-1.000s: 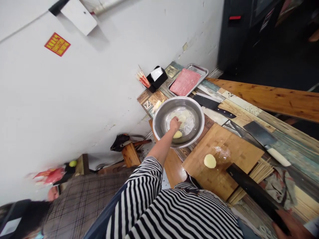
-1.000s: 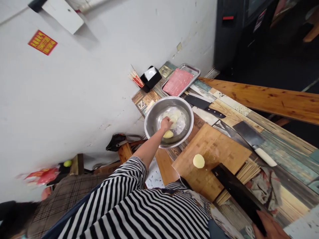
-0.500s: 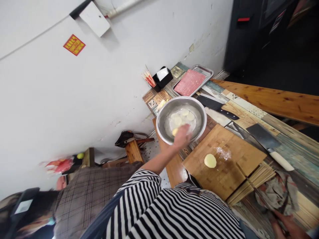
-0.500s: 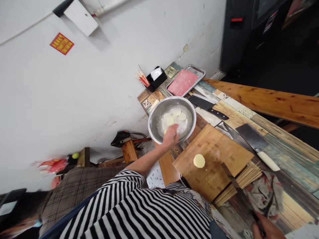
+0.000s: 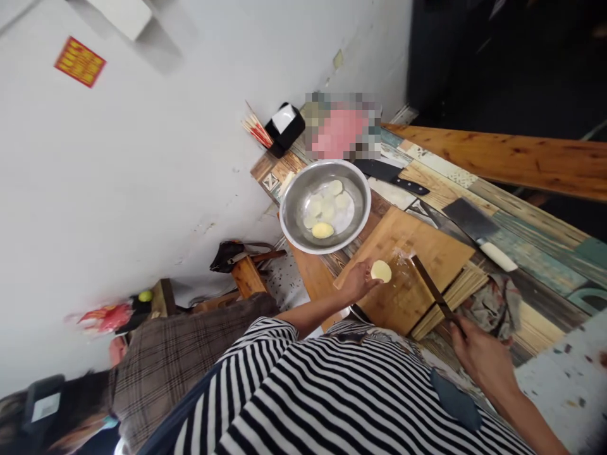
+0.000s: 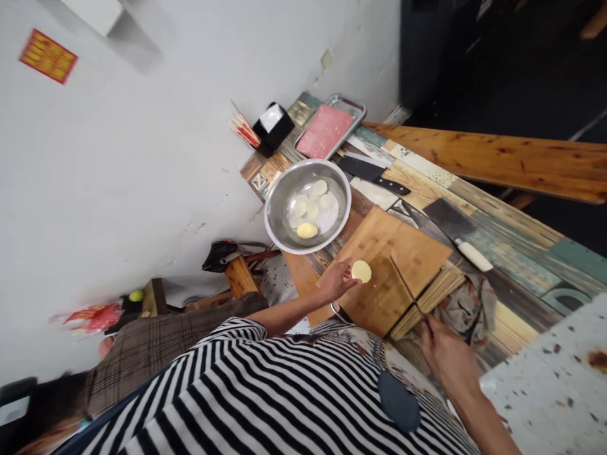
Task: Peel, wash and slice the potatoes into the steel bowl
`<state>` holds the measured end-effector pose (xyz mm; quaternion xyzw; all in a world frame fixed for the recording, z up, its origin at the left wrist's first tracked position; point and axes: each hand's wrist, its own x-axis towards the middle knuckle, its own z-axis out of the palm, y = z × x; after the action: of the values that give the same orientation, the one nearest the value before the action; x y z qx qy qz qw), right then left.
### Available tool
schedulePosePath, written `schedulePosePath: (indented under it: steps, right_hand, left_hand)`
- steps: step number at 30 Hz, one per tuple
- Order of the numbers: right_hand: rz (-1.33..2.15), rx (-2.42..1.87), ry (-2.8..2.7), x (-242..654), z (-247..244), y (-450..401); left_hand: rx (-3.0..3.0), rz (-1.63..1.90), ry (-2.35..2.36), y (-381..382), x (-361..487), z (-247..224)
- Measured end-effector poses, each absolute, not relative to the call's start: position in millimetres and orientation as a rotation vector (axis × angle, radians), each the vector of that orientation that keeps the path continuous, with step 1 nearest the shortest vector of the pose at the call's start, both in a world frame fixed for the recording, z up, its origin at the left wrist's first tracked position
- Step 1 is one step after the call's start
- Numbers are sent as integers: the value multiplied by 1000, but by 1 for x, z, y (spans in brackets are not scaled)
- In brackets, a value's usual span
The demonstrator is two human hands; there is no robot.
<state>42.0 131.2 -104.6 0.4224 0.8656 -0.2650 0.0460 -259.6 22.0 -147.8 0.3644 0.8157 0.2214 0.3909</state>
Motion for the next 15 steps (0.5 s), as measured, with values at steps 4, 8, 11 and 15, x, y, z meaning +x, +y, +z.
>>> schedulePosePath:
  steps: [4, 8, 11, 15]
  right_hand:
    - [-857, 1219, 2608, 30, -104, 126]
    - [-858, 1131, 2612, 16, -98, 124]
    - [-829, 1086, 2600, 7, -92, 123]
    - [-771, 1043, 2553, 1, -90, 121]
  left_hand:
    - [630, 694, 1967, 23, -251, -151]
    - [350, 856, 1933, 31, -240, -153]
    - [240, 924, 1912, 44, -232, -151]
    - [117, 953, 1806, 58, -221, -148]
